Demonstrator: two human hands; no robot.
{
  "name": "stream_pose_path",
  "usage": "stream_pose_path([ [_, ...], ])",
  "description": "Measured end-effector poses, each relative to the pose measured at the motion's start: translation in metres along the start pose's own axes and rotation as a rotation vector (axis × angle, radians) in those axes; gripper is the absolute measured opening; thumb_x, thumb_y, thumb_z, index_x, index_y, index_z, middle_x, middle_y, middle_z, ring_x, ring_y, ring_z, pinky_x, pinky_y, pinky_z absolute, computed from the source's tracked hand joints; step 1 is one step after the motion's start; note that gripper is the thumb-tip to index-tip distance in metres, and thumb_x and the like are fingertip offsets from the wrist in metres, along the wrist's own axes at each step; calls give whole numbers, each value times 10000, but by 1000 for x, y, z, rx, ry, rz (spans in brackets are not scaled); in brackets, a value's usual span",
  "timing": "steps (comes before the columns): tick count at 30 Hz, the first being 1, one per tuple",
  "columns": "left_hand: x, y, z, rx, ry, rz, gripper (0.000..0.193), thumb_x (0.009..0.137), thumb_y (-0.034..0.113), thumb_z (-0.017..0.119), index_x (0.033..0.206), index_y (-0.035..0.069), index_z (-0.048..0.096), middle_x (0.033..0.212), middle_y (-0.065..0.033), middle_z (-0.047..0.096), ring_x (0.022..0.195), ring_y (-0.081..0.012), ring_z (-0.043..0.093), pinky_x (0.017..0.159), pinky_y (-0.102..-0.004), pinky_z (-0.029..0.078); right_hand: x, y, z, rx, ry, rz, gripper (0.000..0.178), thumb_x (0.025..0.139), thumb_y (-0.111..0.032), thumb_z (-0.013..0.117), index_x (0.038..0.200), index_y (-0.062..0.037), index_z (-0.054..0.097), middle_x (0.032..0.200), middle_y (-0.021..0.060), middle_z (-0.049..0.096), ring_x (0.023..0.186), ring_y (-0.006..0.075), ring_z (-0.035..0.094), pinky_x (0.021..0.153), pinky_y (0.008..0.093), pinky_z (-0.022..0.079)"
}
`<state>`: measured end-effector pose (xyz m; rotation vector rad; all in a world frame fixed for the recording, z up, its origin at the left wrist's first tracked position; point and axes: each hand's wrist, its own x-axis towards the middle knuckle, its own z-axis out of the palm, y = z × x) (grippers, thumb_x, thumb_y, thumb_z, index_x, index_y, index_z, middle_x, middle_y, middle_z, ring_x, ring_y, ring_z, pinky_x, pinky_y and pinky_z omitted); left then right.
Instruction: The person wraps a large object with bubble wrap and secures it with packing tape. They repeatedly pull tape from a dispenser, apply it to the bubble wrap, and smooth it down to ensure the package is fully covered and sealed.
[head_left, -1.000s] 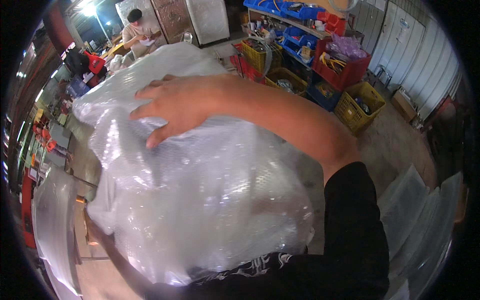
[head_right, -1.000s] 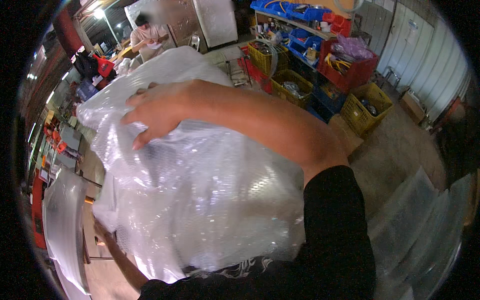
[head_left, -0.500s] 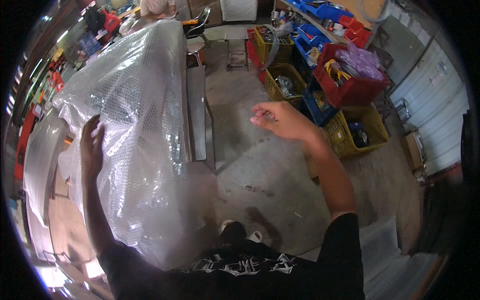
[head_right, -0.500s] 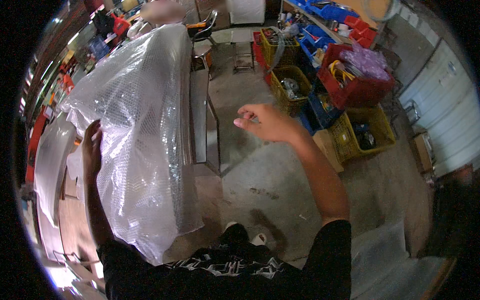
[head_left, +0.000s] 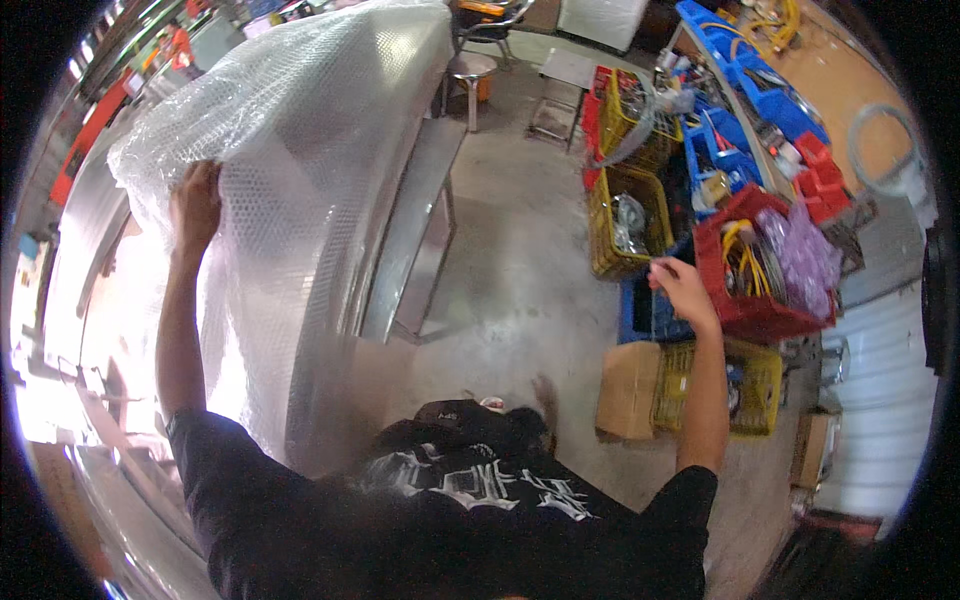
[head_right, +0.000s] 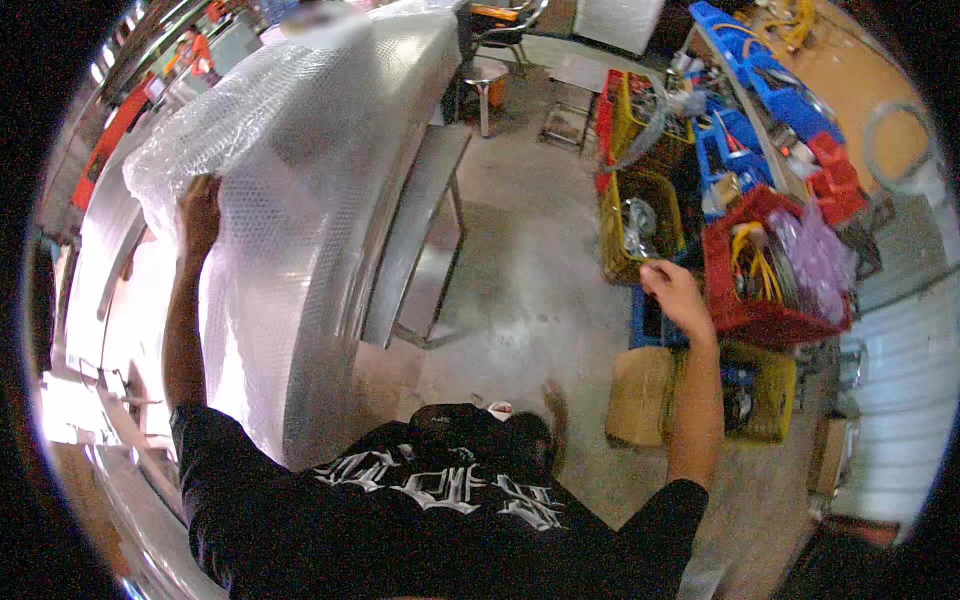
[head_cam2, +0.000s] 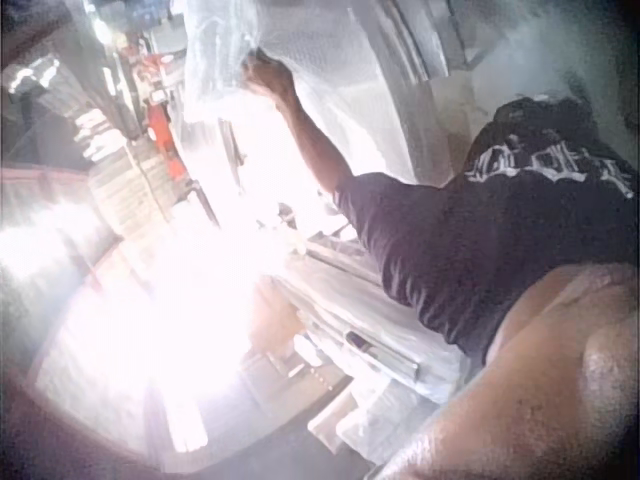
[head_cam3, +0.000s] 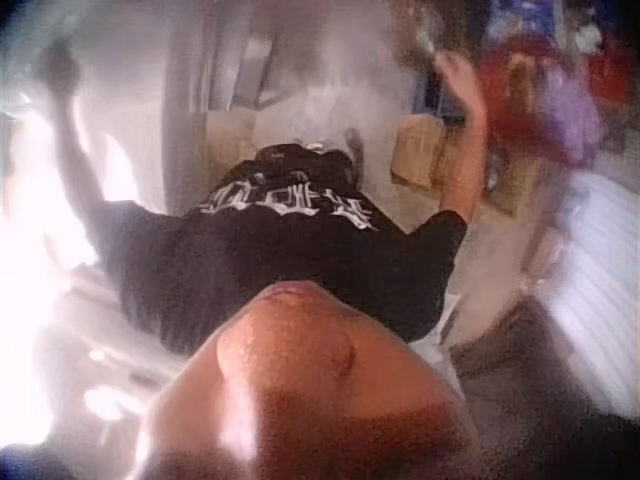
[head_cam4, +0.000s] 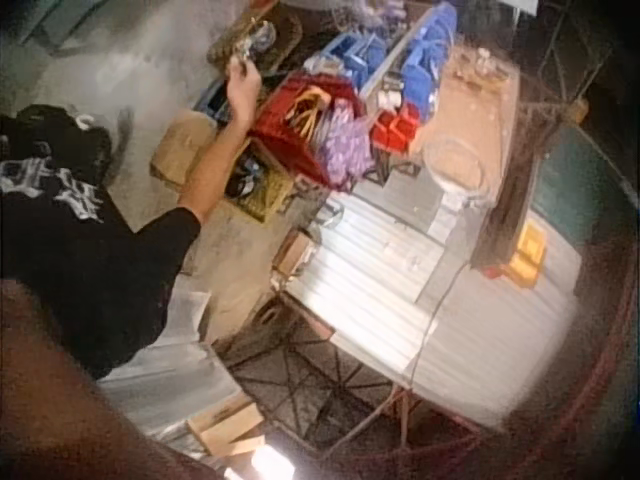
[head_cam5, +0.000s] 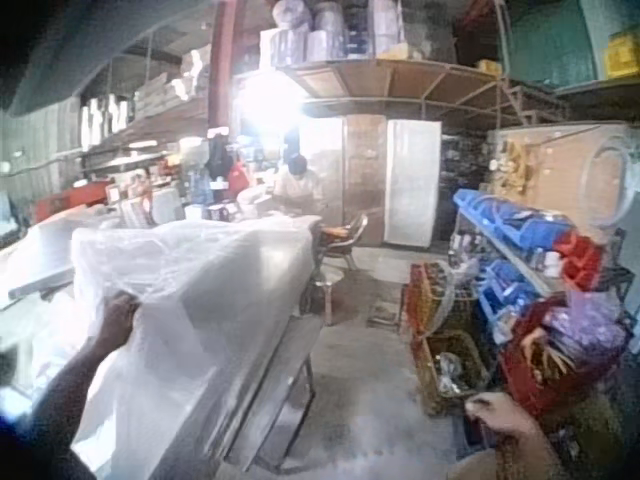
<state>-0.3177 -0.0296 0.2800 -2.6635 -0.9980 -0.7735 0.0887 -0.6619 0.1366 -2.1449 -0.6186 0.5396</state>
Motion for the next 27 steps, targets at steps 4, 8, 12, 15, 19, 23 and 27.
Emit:
stream_pose_path([
  [4,16,12,-42,121,-54,25,279,993,248,603,1170,50,690,1183,-146,686,1138,-334,631,995,-469,471,82,21,-33,108,-17,101,353,1010,-304,620,1158,14,668,906,53,703,818,127,666,717,301,523],
  [8,36,20,-51,-211,-146,-191,477,981,402,592,1298,50,639,1318,-166,634,1262,-325,573,1102,-473,406,229,17,-27,58,-106,93,326,1014,-301,620,1115,5,668,905,52,701,805,129,668,679,289,514],
  [12,74,17,-19,-128,6,-461,595,982,535,535,1339,67,617,1394,-175,578,1335,-339,507,1140,-458,360,400,-56,18,59,-289,-227,313,1016,-309,604,1040,-3,667,846,39,682,764,117,637,673,288,495],
  [15,118,13,11,111,-15,-485,667,970,604,526,1382,83,584,1453,-192,522,1414,-356,412,1170,-484,310,504,-180,70,-99,-257,-519,348,1016,-330,584,945,0,666,801,62,675,726,137,606,696,314,488],
  [19,164,7,49,287,-215,-723,885,929,751,449,1495,71,449,1566,-239,362,1464,-418,307,1190,-572,242,587,-375,160,-14,-192,-1033,517,974,-490,593,1034,11,702,908,189,723,864,309,704,802,401,525],
  [23,185,-2,78,281,-267,-770,840,944,698,465,1477,49,447,1516,-246,399,1420,-418,355,1158,-588,270,630,-522,264,-118,-342,-1032,776,904,-658,603,1211,52,660,1097,250,713,1070,361,688,937,420,530],
  [27,184,-12,90,288,-220,-680,621,985,548,515,1332,33,536,1319,-239,528,1260,-401,483,1053,-580,361,646,-593,356,-428,-468,-1117,1146,807,-843,536,1389,140,453,1323,342,575,1158,435,635,1048,436,476],
])
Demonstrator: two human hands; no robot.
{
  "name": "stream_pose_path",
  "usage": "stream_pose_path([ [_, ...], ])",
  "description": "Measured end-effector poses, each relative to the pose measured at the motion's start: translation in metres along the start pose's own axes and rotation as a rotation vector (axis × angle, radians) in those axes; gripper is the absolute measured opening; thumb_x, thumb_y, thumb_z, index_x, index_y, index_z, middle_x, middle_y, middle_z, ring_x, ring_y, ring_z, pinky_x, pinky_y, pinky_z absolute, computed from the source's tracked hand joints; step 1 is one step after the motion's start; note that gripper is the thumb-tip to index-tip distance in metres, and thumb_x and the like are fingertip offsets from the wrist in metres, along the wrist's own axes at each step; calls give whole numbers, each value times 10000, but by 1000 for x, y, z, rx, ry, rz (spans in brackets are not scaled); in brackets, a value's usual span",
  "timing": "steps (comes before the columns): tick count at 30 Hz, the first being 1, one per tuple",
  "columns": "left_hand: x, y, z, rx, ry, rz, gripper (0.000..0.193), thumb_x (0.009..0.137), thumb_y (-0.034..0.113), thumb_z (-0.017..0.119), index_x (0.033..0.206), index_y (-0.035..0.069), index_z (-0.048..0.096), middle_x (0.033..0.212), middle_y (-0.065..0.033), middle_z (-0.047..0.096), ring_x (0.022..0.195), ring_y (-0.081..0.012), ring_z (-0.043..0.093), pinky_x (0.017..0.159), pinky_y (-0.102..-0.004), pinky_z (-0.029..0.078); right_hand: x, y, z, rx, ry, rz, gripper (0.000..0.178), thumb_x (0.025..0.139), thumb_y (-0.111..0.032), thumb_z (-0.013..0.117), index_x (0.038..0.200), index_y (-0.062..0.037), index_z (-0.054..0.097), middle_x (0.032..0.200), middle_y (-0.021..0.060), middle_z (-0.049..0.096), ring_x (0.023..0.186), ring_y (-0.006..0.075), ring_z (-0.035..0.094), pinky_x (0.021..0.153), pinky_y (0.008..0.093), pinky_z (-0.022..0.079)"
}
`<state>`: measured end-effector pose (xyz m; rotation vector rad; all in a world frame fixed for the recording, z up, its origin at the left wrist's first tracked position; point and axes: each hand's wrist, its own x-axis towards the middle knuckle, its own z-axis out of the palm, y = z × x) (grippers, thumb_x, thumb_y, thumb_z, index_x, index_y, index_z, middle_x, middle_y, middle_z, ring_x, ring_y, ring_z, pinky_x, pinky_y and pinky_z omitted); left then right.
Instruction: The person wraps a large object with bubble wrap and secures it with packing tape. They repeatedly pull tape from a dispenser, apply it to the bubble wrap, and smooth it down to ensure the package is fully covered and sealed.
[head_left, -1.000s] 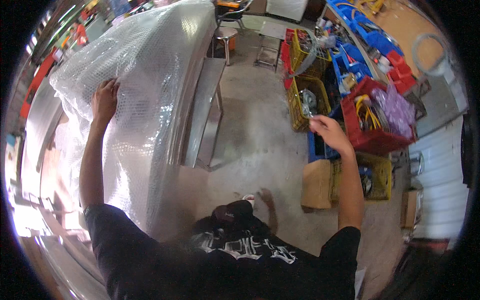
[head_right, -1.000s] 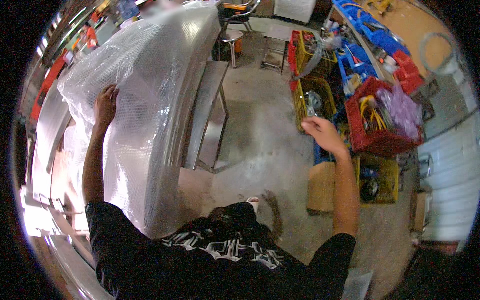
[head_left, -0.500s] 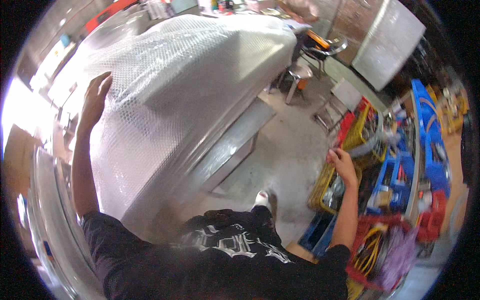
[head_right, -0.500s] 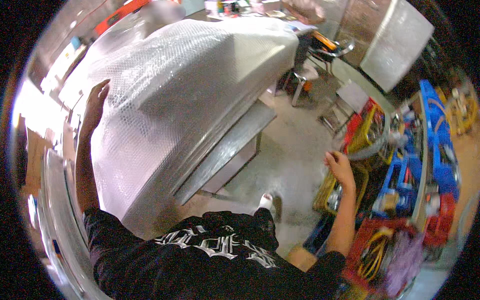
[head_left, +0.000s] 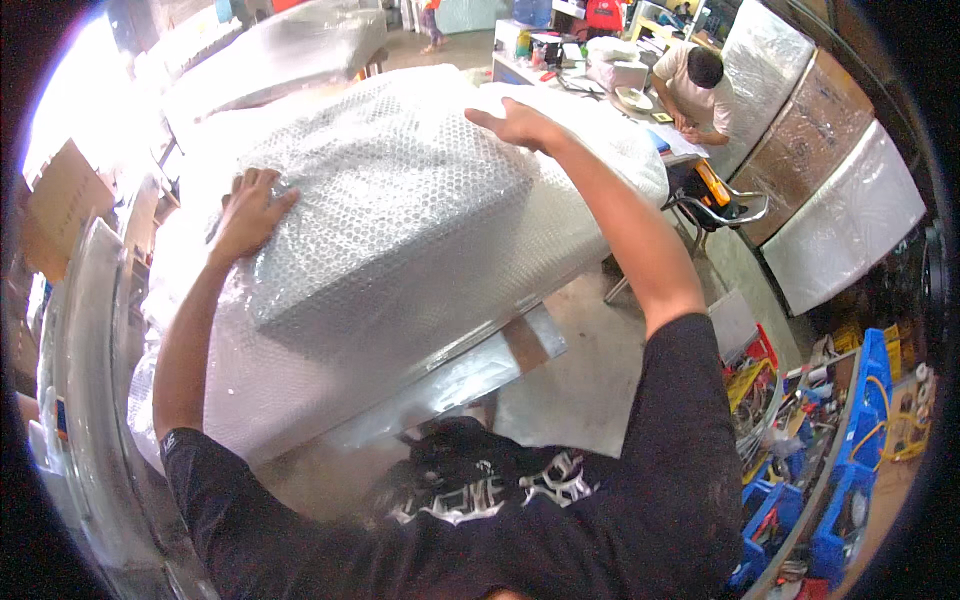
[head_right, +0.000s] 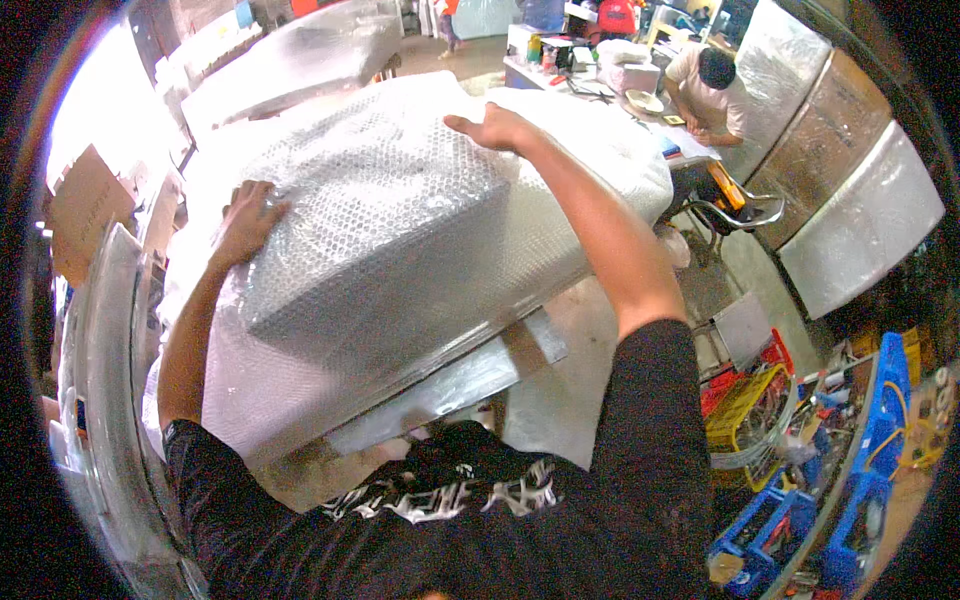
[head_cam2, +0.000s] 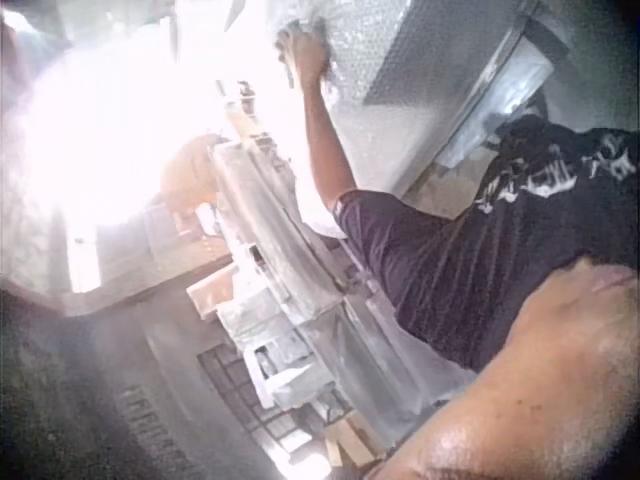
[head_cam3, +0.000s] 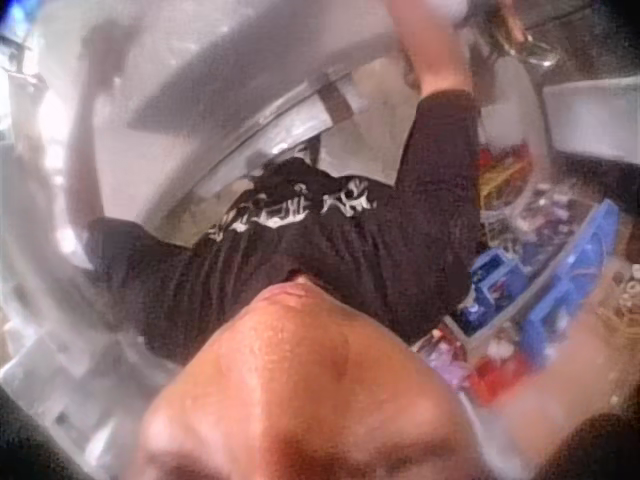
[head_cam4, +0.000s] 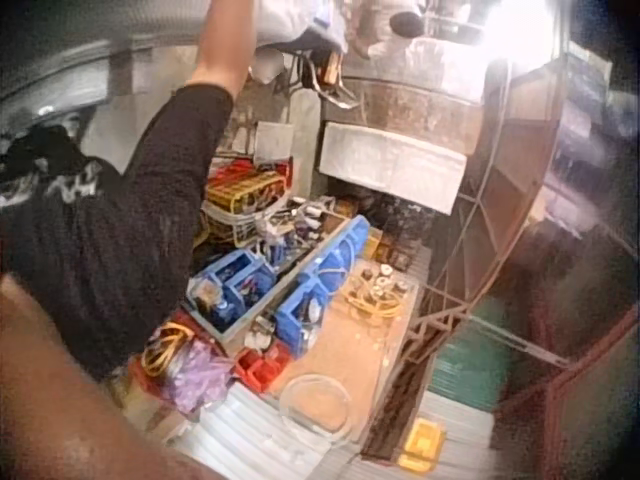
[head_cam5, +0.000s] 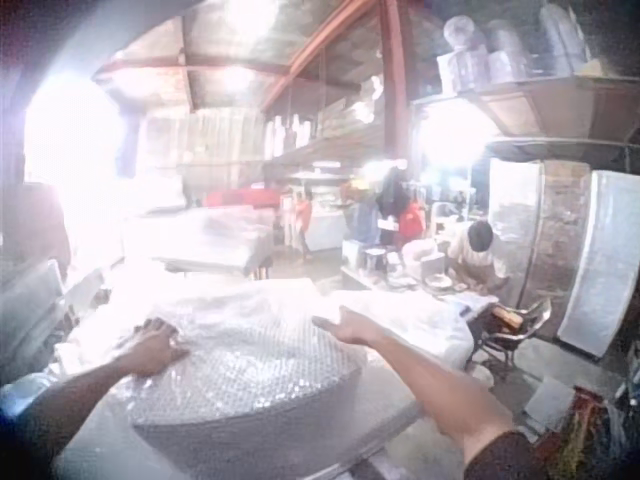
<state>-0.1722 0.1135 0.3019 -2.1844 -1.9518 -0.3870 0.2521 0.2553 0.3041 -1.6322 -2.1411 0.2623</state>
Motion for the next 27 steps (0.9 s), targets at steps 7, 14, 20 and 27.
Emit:
stream_pose_path([
  [7,4,-5,-17,-56,327,-15,357,1028,355,545,1116,12,591,1023,-235,623,968,-395,608,859,-474,477,21,-6,3,112,-11,-318,559,972,-528,582,1205,-25,653,957,249,704,939,412,696,822,479,530],
  [14,3,-19,-64,255,672,107,385,1049,347,529,1123,-19,625,1074,-213,651,984,-402,635,865,-457,502,24,3,-41,164,326,-575,526,1022,-537,512,1286,-100,636,988,155,694,848,219,669,750,383,520],
  [20,18,-19,-20,260,549,-29,384,1050,355,509,1140,-1,619,1095,-194,653,1066,-393,602,915,-464,470,37,1,-2,176,330,-486,386,1003,-394,556,1013,-14,625,877,268,673,866,453,665,757,531,509],
  [27,15,-21,23,220,233,-81,351,1035,350,497,1178,61,635,1114,-167,662,1075,-389,590,936,-477,455,46,0,4,48,69,-626,432,957,-415,560,1071,-13,668,1044,238,684,940,431,668,841,492,531],
])
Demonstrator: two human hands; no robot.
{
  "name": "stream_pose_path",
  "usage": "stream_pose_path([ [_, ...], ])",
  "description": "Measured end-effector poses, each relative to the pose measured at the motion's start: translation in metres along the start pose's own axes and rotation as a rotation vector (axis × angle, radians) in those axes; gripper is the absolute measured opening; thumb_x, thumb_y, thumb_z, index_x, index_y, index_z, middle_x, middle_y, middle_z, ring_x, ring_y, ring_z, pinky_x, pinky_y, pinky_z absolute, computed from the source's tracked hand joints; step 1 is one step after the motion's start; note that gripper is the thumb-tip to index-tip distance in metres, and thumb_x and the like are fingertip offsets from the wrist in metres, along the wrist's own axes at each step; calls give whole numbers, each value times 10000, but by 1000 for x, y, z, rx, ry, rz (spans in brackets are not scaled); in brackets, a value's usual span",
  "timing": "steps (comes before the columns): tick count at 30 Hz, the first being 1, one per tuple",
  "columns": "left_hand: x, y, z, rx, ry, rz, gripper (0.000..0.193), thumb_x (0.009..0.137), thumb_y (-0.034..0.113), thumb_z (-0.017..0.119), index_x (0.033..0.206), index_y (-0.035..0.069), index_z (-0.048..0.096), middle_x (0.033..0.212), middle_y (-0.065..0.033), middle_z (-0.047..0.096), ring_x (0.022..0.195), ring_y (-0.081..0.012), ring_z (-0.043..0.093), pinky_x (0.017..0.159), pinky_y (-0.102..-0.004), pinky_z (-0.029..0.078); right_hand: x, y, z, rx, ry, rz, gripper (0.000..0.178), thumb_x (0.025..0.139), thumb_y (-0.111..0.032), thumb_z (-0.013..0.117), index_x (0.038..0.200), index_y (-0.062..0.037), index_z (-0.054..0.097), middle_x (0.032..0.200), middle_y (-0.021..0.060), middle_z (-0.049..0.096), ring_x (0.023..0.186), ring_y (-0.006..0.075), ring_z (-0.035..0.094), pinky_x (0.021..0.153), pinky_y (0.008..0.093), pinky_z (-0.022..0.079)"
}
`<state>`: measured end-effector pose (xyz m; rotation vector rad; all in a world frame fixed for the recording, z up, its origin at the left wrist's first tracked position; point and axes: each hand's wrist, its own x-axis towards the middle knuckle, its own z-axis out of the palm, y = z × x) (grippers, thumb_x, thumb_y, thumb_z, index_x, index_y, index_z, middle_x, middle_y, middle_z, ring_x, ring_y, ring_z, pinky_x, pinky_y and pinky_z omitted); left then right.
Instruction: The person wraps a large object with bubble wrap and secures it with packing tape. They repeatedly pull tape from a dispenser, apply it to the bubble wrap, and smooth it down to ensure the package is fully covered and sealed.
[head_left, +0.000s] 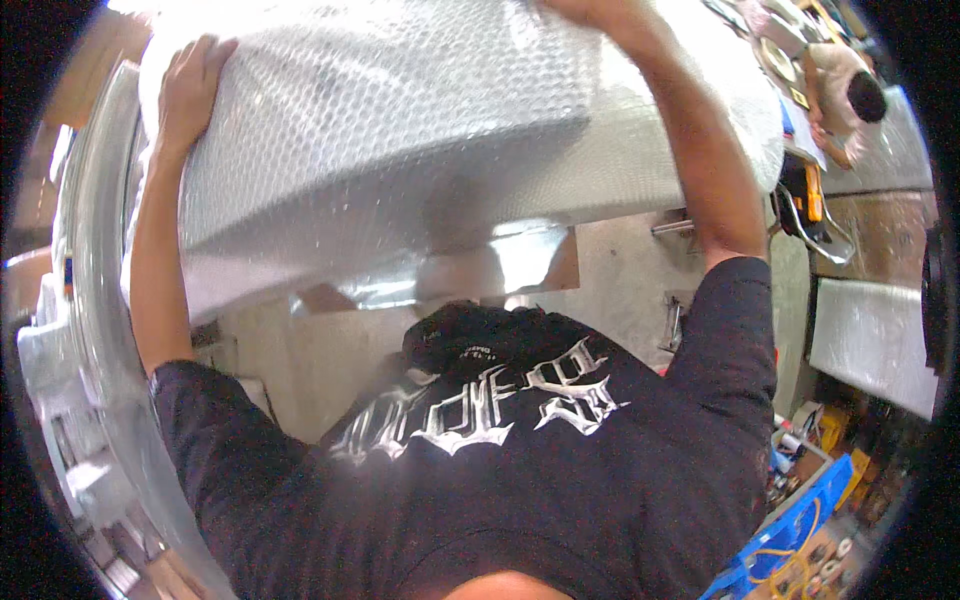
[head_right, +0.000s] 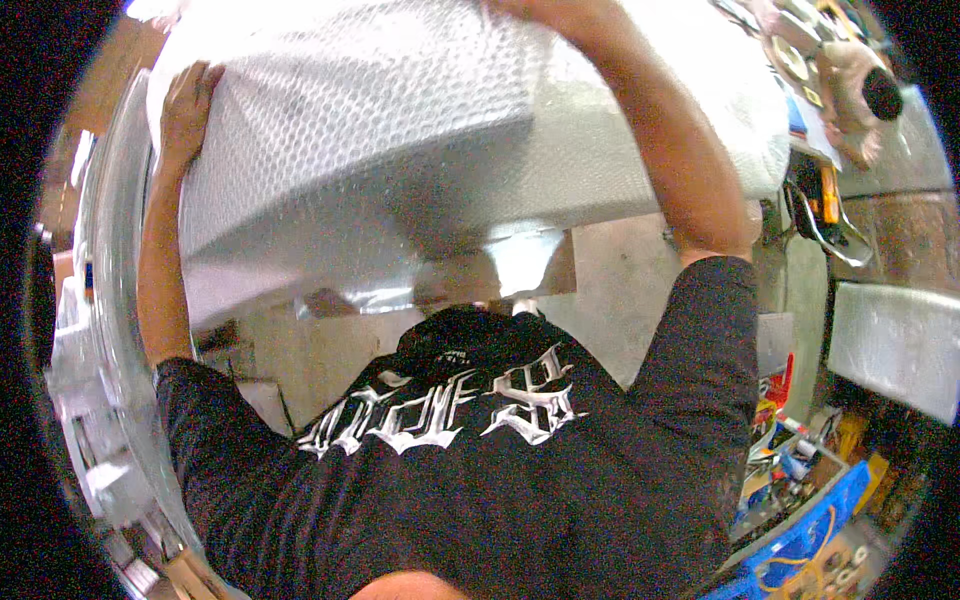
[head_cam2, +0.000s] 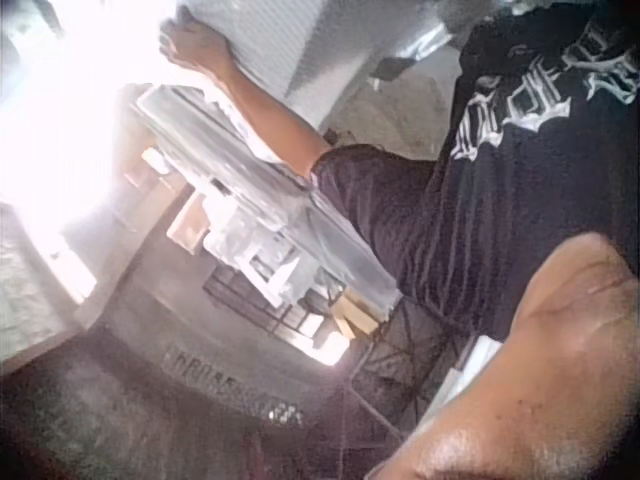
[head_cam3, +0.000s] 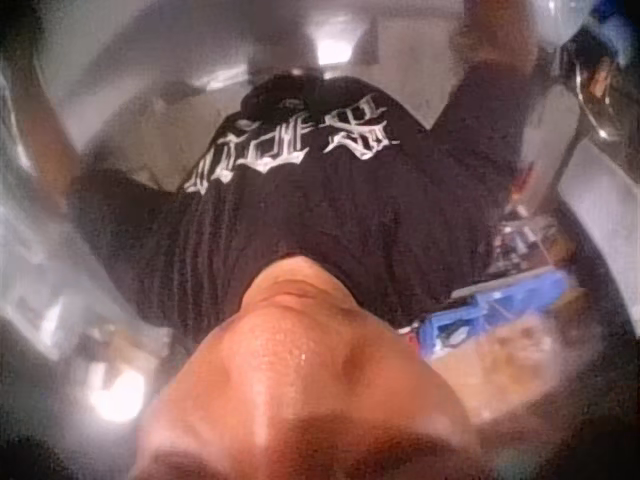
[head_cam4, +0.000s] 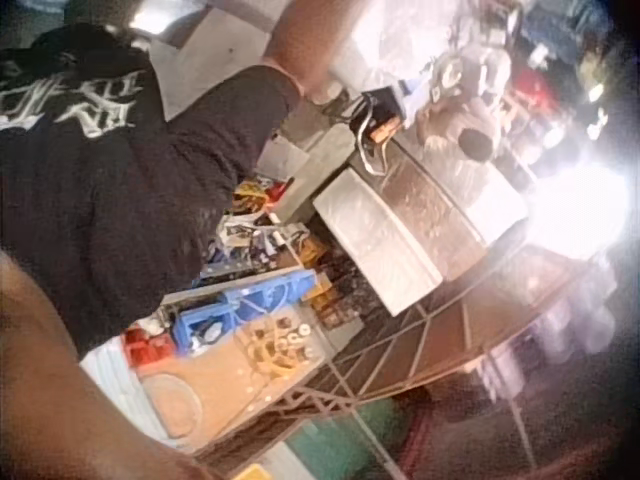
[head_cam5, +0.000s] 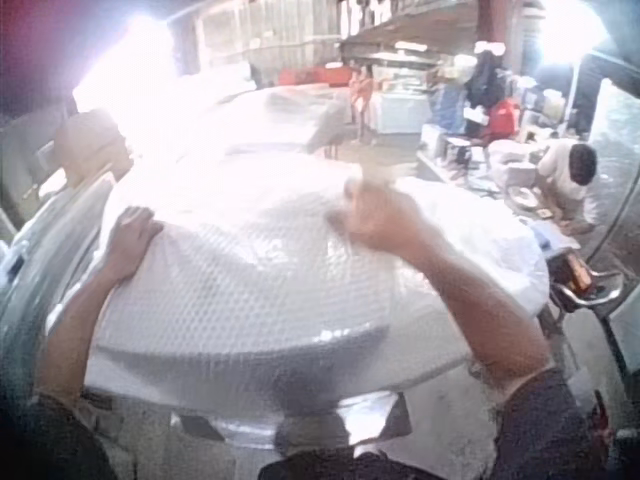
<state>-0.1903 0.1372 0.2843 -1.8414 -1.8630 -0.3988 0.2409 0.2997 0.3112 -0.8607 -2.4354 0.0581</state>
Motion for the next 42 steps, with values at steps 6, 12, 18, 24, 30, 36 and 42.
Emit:
stream_pose_path([
  [6,3,-31,27,215,-109,85,504,1029,457,488,1281,43,625,1306,-173,624,1268,-347,541,1107,-441,390,20,-82,21,-49,104,-245,585,937,-467,627,1267,15,593,1217,299,628,1162,413,601,997,486,468],
  [12,0,-18,11,-177,-192,-185,483,1044,453,456,1311,83,617,1364,-147,593,1317,-329,506,1155,-442,347,41,-94,86,-159,-317,-236,803,982,-720,295,1569,-174,336,1582,278,308,1500,409,250,1217,540,167],
  [18,-57,-24,-13,-228,-233,-31,596,1038,579,366,1526,243,428,1619,-97,339,1528,-303,228,1248,-547,77,53,-161,52,-281,-502,-86,685,1011,-559,454,1521,-105,406,1543,274,379,1461,402,332,1186,499,281],
  [24,-30,-76,19,-441,-269,213,625,1041,552,314,1554,200,372,1629,-90,317,1527,-292,226,1247,-554,120,64,-317,108,134,-429,116,888,980,-713,339,1572,-55,269,1584,296,282,1493,429,246,1211,541,195],
  [30,-67,-210,26,-472,-5,-123,596,964,491,575,1420,107,546,1483,-157,497,1374,-318,456,1167,-449,330,71,-337,144,-245,-529,401,920,919,-826,245,1620,-233,178,1657,252,90,1524,478,64,1180,689,65],
  [36,-159,-379,104,-157,-494,50,917,889,833,369,1613,299,195,1658,-169,202,1545,-372,115,1212,-633,97,69,-347,153,-364,-480,445,830,957,-768,271,1620,-278,175,1670,201,123,1542,409,103,1189,668,85],
  [42,-170,-435,178,-285,-244,327,490,968,474,593,1272,90,581,1218,-174,613,1202,-368,529,1041,-547,364,66,-343,150,-346,-437,531,742,988,-692,352,1605,-294,249,1681,133,158,1556,320,122,1239,532,75],
])
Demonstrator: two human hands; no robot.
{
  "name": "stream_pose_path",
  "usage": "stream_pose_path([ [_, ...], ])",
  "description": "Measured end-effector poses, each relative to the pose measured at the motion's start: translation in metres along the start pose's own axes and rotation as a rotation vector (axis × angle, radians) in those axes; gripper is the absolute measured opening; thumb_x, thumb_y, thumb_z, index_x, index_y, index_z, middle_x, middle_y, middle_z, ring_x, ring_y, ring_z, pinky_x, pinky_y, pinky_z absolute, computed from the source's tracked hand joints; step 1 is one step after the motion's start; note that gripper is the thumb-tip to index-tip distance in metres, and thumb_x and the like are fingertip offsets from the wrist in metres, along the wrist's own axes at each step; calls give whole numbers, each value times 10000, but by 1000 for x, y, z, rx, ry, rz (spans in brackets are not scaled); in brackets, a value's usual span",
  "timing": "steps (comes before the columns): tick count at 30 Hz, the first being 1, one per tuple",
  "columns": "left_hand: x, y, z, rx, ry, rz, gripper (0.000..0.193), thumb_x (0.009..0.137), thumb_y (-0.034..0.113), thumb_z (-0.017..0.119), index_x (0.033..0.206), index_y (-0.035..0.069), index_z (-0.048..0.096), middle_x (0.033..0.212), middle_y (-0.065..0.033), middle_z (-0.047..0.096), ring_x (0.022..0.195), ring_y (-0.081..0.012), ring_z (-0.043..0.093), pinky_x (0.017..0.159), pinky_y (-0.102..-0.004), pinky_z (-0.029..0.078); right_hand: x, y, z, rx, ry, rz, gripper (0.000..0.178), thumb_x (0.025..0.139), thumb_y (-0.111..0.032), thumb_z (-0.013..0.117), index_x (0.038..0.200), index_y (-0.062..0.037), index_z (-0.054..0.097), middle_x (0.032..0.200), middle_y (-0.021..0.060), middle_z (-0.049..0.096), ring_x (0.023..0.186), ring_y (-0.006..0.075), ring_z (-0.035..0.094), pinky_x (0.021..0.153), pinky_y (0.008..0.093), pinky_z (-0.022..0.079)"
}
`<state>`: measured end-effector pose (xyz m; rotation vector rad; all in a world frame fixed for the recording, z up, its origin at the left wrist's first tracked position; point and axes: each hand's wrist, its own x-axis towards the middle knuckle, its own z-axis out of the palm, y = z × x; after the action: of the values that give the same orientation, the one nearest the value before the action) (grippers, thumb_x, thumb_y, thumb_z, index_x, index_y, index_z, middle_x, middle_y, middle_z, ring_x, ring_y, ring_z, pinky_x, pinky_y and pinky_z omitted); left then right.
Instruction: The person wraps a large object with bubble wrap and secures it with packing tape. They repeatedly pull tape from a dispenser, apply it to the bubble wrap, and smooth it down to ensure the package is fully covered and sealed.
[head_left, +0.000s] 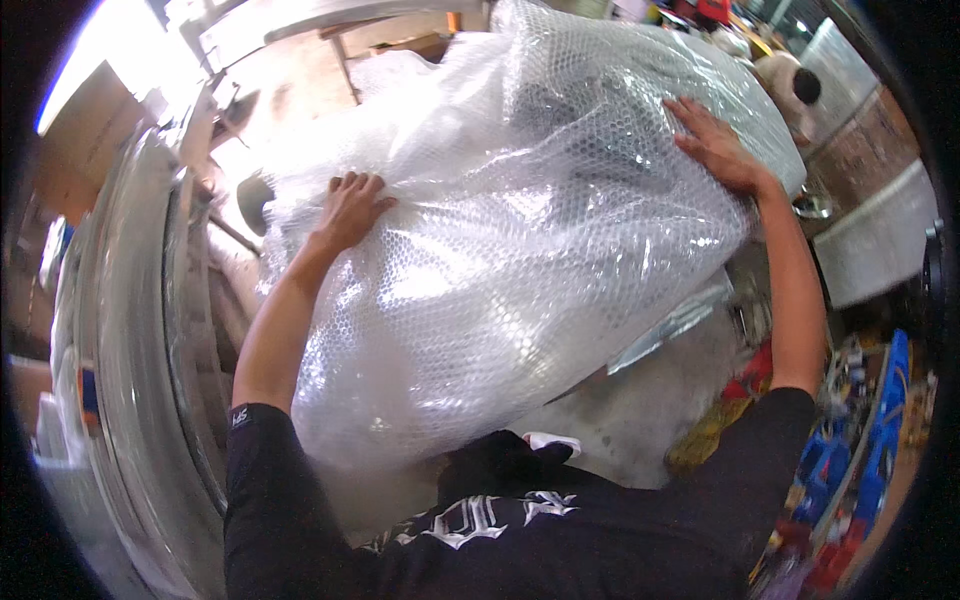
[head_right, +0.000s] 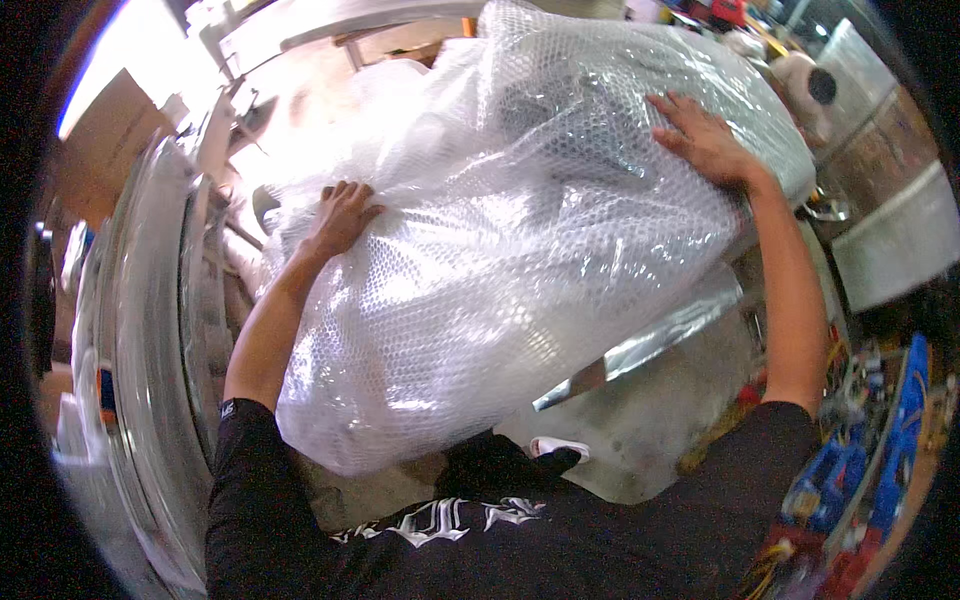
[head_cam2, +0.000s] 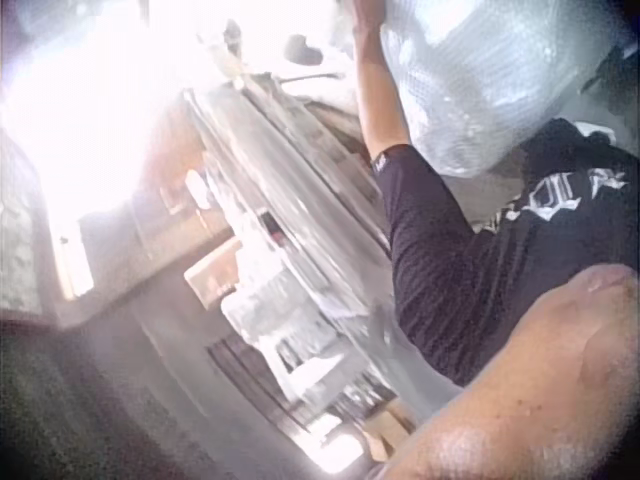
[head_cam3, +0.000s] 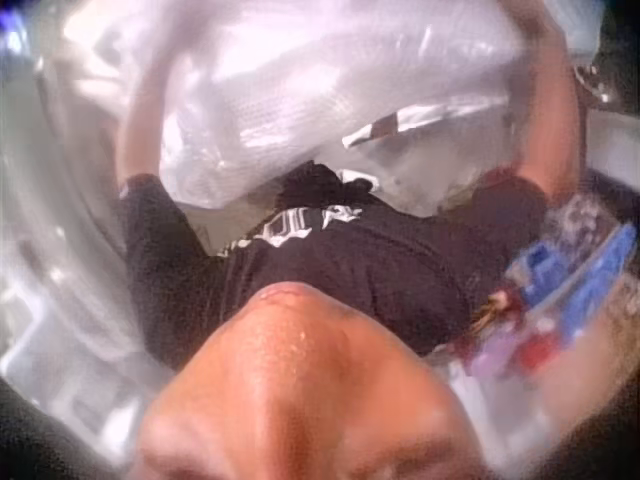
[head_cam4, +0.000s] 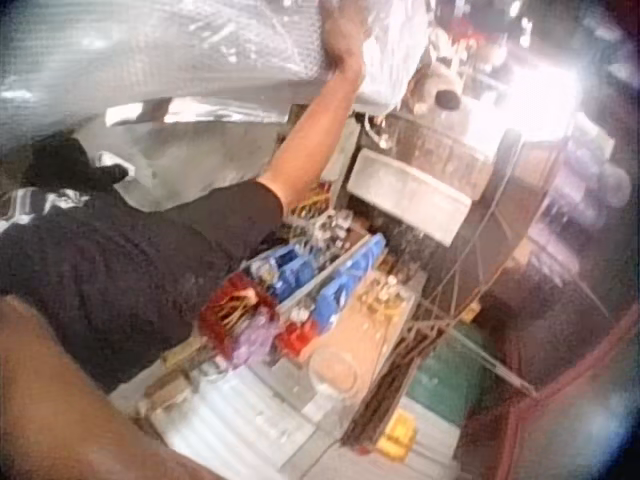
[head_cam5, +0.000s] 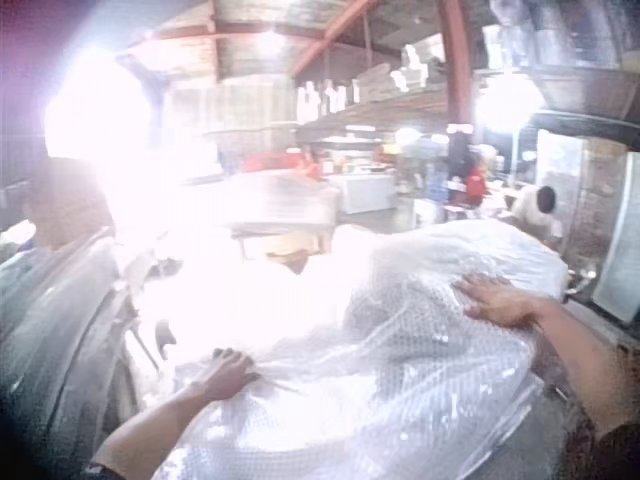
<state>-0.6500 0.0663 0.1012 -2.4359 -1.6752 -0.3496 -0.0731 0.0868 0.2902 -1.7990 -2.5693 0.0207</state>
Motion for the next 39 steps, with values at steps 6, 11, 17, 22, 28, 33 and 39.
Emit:
stream_pose_path([
  [6,4,-76,-86,-109,287,-12,343,961,389,632,1080,71,673,1047,-156,673,1025,-340,610,883,-489,440,4,-18,-5,4,6,164,750,953,-689,460,1582,-307,315,1669,156,185,1544,376,132,1237,532,139],
  [11,1,-87,-99,-155,-104,31,527,970,535,564,1181,70,696,1105,-205,655,1140,-376,582,977,-480,438,-1,-90,-11,-179,202,408,748,939,-695,482,1564,-302,357,1653,193,207,1523,408,191,1207,581,206],
  [17,40,-110,-128,-137,-473,294,830,834,669,681,1381,53,577,1380,-271,543,1320,-406,495,1117,-495,392,-17,-201,0,-131,199,847,797,926,-714,481,1569,-263,346,1644,233,189,1507,498,140,1126,747,186],
  [22,133,-16,-106,-466,-1,249,1026,878,751,556,1508,-34,353,1459,-316,462,1391,-445,413,1143,-572,328,-10,-231,5,29,398,1317,860,904,-714,514,1583,-225,315,1637,278,155,1495,549,69,1097,784,177],
  [28,173,27,-32,-454,-66,243,800,935,692,505,1332,-2,515,1212,-305,632,1183,-457,583,960,-561,459,-45,-218,23,172,542,1081,877,891,-728,536,1580,-229,321,1615,309,190,1491,530,145,1173,629,240],
  [33,187,-15,-56,-465,56,301,654,946,675,498,1066,51,651,962,-277,696,982,-484,650,831,-548,491,-156,-259,28,191,775,954,809,932,-601,598,1556,-143,362,1571,300,322,1469,452,307,1168,510,324],
  [39,223,-18,-48,-521,7,456,799,957,693,452,1224,-33,653,1159,-342,648,1146,-481,610,966,-524,474,-249,-497,73,653,538,1238,850,956,-562,603,1509,38,365,1523,279,421,1429,368,413,1170,432,338],
])
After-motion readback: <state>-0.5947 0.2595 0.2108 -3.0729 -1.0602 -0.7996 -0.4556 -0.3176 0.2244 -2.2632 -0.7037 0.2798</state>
